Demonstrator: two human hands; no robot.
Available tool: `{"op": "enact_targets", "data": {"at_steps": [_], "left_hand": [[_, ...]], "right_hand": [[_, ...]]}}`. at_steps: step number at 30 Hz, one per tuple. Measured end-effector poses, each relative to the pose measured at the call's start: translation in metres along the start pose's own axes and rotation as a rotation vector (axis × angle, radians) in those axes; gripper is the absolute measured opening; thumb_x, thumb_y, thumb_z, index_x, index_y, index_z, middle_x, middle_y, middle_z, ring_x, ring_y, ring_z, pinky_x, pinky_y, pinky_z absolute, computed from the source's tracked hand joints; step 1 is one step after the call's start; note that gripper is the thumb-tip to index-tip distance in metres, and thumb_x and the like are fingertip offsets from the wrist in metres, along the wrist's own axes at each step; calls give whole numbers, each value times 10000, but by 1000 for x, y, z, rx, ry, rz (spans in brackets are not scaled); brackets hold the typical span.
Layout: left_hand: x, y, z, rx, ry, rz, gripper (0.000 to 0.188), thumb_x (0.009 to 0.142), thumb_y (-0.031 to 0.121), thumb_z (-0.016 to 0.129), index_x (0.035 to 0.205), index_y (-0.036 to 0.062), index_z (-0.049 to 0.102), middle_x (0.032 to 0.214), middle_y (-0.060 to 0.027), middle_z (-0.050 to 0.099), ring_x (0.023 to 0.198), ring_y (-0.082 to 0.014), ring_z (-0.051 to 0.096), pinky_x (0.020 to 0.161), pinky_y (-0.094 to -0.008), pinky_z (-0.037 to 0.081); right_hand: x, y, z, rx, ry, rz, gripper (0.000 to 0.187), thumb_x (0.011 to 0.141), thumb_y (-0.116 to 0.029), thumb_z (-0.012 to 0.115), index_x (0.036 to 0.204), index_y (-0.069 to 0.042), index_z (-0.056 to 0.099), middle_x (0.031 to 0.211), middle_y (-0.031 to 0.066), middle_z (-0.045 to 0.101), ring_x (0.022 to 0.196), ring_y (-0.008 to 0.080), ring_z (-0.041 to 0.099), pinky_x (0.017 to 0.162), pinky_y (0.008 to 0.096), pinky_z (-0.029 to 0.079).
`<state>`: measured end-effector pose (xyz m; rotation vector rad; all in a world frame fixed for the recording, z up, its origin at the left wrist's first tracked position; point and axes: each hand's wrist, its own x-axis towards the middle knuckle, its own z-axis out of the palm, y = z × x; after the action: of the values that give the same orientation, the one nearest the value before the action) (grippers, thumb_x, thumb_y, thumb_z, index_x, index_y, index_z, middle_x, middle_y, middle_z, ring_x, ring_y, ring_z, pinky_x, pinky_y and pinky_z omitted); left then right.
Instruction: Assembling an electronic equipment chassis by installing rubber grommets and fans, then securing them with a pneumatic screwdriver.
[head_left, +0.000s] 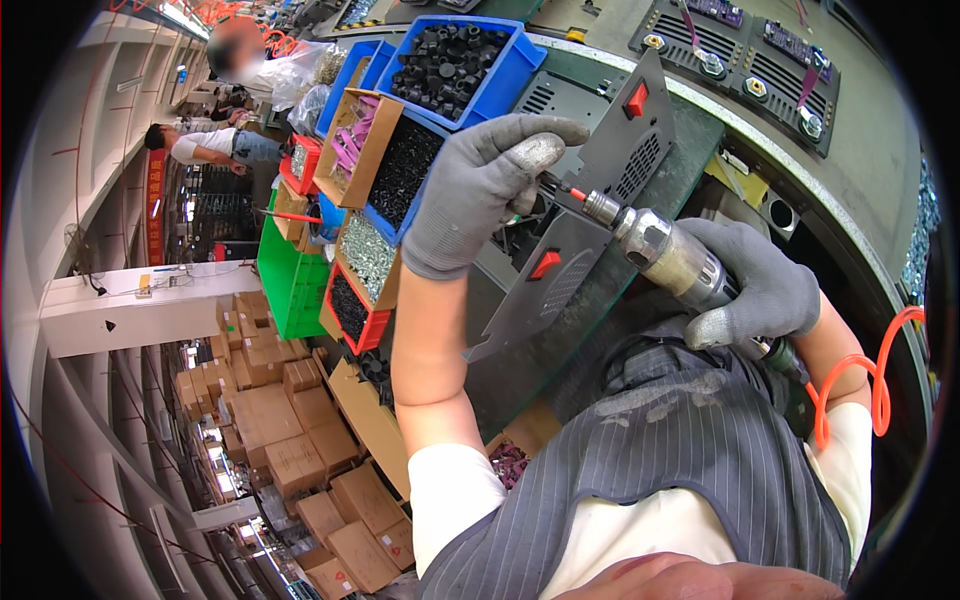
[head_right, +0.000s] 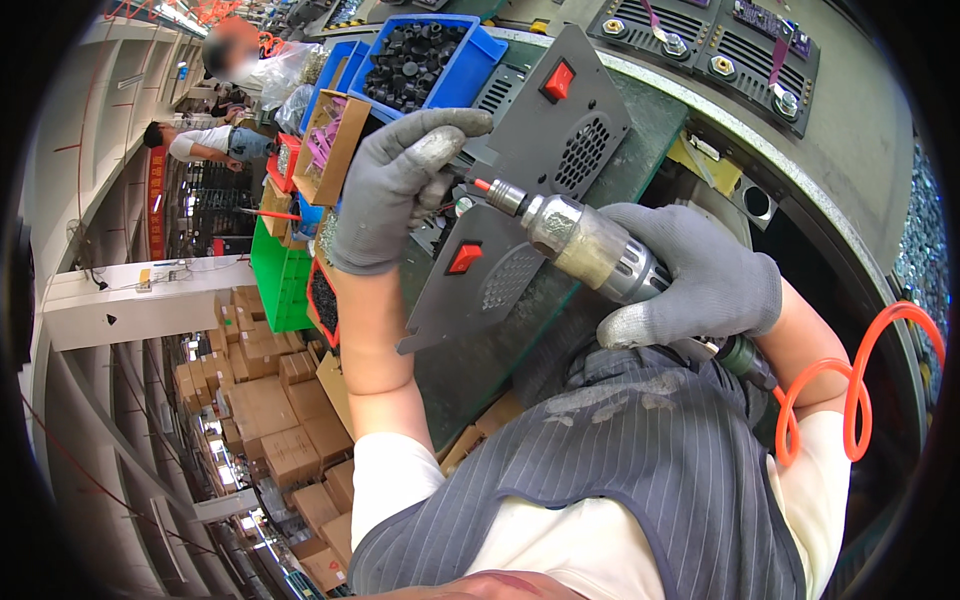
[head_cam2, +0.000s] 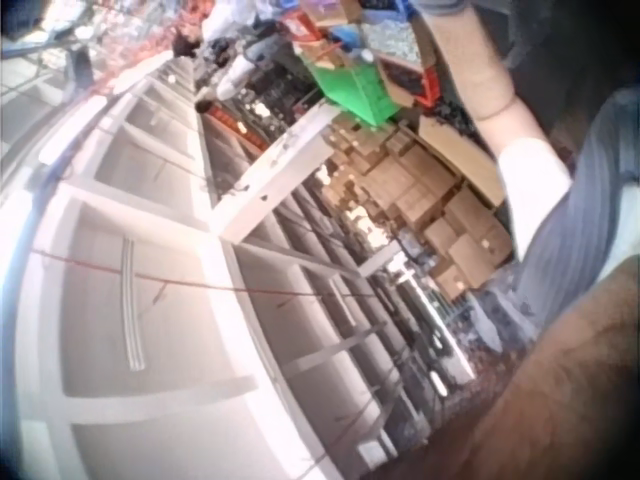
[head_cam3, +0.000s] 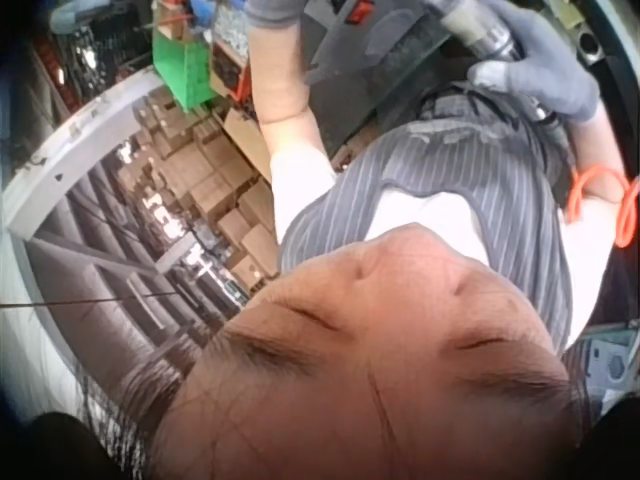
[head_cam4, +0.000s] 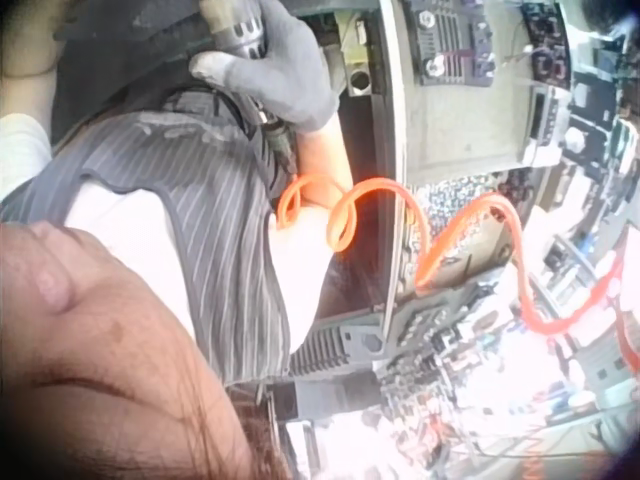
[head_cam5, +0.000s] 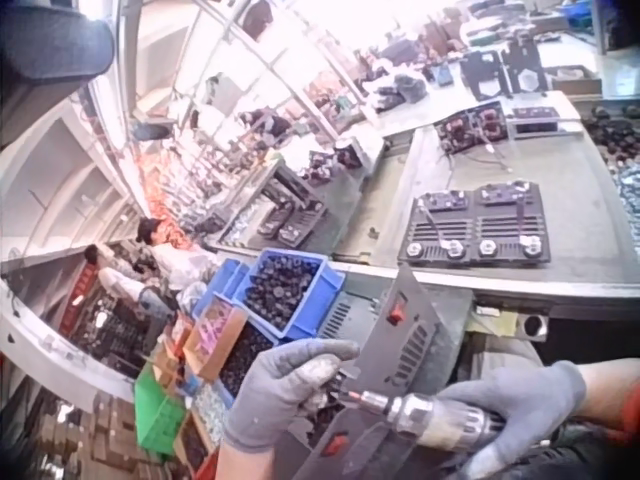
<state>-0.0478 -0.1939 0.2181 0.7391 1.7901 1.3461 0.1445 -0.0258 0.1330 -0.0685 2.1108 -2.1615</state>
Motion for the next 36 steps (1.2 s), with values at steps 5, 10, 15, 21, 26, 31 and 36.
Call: {"op": "enact_targets", "data": {"at_steps": [5, 10, 15, 21, 26, 31, 36], "left_hand": [[13, -1, -1, -36, -30, 157, 410, 930, 326, 507, 1204, 27, 567, 653, 88, 434, 497, 13, 358, 424, -144, 275], [48, -48, -27, 163, -81, 84, 574, 943, 435, 453, 1294, -18, 452, 759, 41, 485, 563, -9, 408, 464, -146, 334], [76, -74, 14, -53, -215, -52, 431, 897, 300, 545, 1210, 5, 541, 757, 65, 515, 602, -10, 419, 523, -167, 352], [77, -85, 19, -51, -164, -43, 410, 897, 286, 536, 1193, 2, 543, 776, 47, 522, 600, -19, 419, 504, -168, 350], [81, -95, 17, -51, -118, -58, 393, 897, 274, 528, 1179, 0, 545, 792, 31, 528, 599, -25, 419, 489, -169, 349], [89, -106, 9, -65, -64, -58, 377, 898, 263, 520, 1165, -2, 546, 808, 16, 534, 597, -32, 418, 473, -170, 348], [92, -113, 3, -75, -18, -52, 361, 898, 251, 512, 1151, -4, 548, 825, 0, 540, 595, -39, 418, 457, -170, 347]], "right_hand": [[-9, 14, -5, 44, 64, -146, 797, 536, -375, 844, 1156, 20, 535, 907, 79, 613, 787, 154, 589, 744, 288, 473], [-53, 33, -24, 332, 187, 140, 853, 455, -395, 845, 1129, 29, 539, 948, 50, 583, 782, 84, 553, 639, 225, 435], [-64, 82, -39, 157, 382, 161, 699, 581, -349, 789, 1120, 26, 548, 929, 46, 574, 783, 128, 530, 713, 263, 431], [-50, 90, -45, 56, 286, 196, 636, 621, -326, 769, 1111, 17, 553, 863, 47, 580, 790, 130, 521, 742, 278, 433], [-35, 82, -51, 60, 227, 202, 596, 632, -280, 754, 1109, 20, 560, 914, 62, 605, 833, 144, 553, 793, 286, 450], [-31, 89, -59, 120, 173, 288, 771, 603, -393, 758, 1194, 38, 514, 956, 69, 585, 884, 151, 529, 830, 289, 425], [-21, 85, -69, 35, 131, 297, 788, 624, -370, 763, 1232, 48, 486, 1005, 71, 591, 913, 145, 531, 850, 294, 433]]}}
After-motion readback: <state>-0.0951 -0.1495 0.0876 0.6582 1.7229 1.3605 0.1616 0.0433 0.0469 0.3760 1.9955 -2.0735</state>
